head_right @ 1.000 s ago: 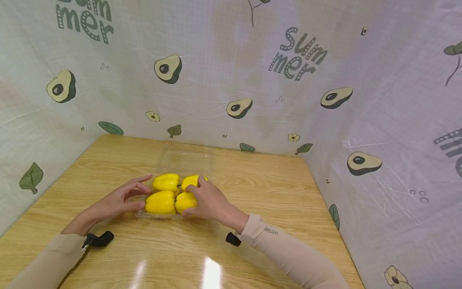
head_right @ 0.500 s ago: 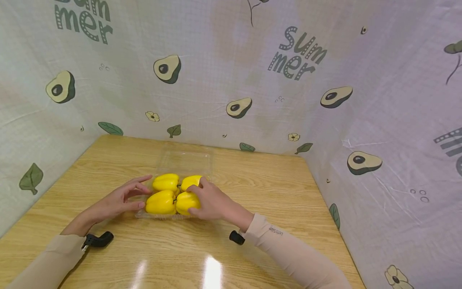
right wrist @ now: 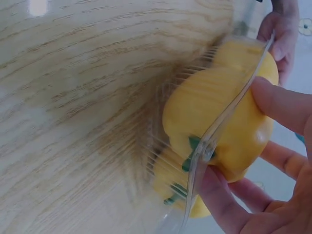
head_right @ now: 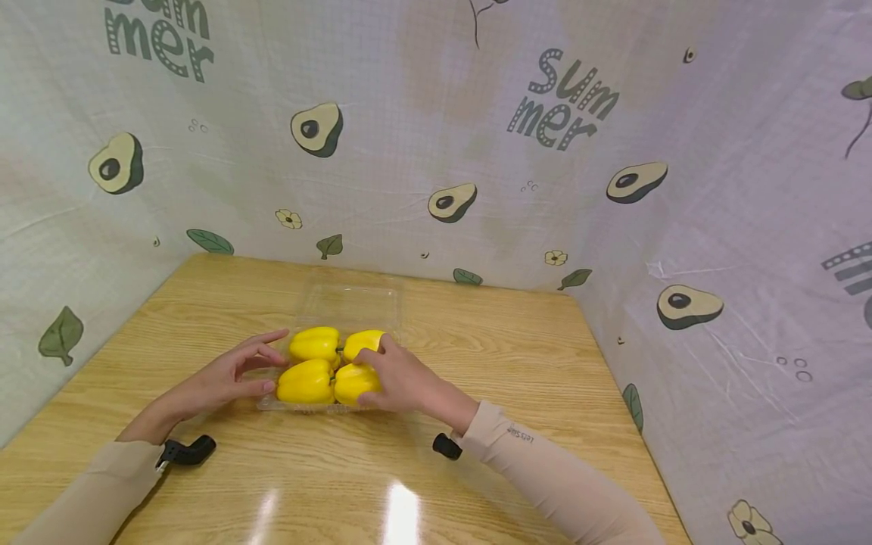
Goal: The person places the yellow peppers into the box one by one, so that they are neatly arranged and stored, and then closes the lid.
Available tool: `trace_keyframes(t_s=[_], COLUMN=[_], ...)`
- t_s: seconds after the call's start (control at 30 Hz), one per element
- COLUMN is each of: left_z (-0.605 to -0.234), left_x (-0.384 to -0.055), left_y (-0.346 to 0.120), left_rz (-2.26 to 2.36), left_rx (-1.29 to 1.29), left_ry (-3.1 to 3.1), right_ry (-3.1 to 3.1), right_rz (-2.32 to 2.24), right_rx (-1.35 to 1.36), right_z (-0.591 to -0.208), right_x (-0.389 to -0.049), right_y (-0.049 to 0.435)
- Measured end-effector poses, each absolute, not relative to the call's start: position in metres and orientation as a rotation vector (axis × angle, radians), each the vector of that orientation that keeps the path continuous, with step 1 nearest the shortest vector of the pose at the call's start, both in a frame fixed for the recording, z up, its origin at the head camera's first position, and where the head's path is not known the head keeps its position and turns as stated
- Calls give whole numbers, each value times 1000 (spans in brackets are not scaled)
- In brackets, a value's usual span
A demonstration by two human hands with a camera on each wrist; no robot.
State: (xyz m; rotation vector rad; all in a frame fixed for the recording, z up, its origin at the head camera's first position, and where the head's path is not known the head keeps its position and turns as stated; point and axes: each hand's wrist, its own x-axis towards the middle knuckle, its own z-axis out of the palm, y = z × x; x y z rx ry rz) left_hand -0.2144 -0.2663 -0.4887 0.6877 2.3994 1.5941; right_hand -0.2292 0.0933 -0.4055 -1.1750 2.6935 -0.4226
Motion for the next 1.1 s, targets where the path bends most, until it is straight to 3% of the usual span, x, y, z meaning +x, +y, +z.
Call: trace_keyframes(t_s=[1.1], left_z=[-490], left_x=[-216], left_y=[-265], left_rz=[1602], left_rx=[695], left_ry=[2376], right_ry=[2682], right_rz=[-409], right_rx=[-1110], right_z=[-407], right_x=[-227], right_y=[96])
